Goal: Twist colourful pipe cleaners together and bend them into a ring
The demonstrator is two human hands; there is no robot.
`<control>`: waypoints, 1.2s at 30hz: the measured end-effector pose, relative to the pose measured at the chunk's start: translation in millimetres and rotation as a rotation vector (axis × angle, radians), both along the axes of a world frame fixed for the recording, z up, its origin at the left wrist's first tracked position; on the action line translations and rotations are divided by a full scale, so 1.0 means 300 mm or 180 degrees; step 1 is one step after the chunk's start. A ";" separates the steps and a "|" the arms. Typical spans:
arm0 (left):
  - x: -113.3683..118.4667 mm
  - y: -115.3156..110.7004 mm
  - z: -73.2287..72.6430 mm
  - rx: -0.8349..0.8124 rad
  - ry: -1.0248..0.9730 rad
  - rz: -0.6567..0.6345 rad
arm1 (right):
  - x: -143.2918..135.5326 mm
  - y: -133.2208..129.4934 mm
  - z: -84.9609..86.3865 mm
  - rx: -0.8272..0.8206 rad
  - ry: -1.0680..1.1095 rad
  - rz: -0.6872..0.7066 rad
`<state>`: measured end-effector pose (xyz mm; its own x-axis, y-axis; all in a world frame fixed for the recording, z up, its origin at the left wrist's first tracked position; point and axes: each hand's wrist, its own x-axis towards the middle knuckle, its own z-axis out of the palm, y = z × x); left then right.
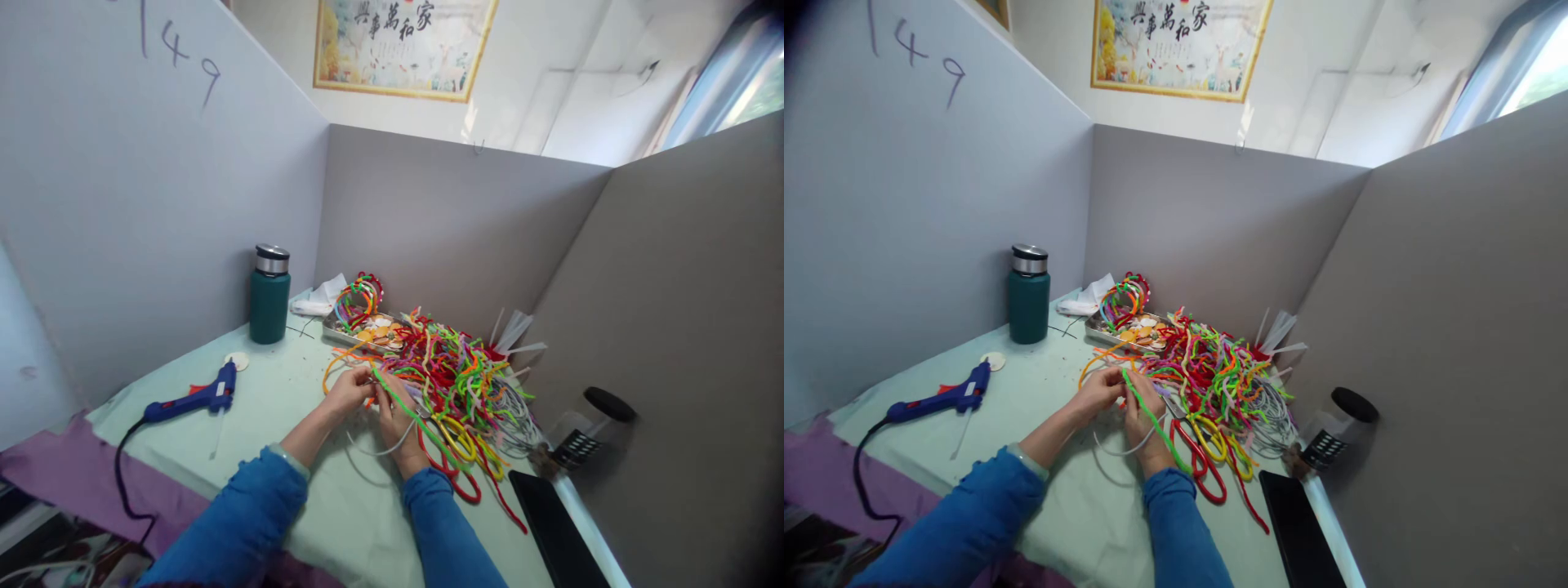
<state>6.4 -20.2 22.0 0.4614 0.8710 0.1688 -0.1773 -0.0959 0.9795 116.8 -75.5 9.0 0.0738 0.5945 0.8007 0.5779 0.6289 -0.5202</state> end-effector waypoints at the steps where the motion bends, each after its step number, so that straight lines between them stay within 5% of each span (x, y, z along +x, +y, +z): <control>1: -0.001 0.001 -0.002 0.0024 0.0066 0.0030 | 0.001 0.002 -0.003 0.0015 -0.0069 -0.0044; 8: -0.016 0.036 -0.026 -0.0393 0.0104 0.0321 | 0.006 -0.010 0.003 0.0029 -0.0329 0.0011; 15: -0.048 0.019 0.024 -0.0870 -0.0186 0.0079 | 0.023 -0.016 -0.007 -0.0467 -0.0612 0.0173; 20: -0.056 0.008 0.044 -0.1137 -0.0010 -0.0279 | 0.059 0.026 -0.032 -0.0895 0.0559 -0.0084; 24: -0.051 -0.005 0.040 -0.1058 0.0395 -0.0661 | 0.069 0.049 -0.033 -0.1567 0.1581 0.0568; 32: -0.041 -0.032 0.038 -0.0888 0.0772 -0.1070 | 0.062 0.020 0.010 -0.1735 0.1927 0.1198; 36: -0.046 -0.044 0.053 -0.0841 0.0564 -0.1164 | 0.069 0.025 0.007 -0.1685 0.2105 0.1140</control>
<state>-7.4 -33.4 37.8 0.7469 0.6489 -0.1453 0.0189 0.1977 0.9801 137.3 -68.1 11.1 0.1607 0.9471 0.2778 -0.1232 0.2985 -0.9464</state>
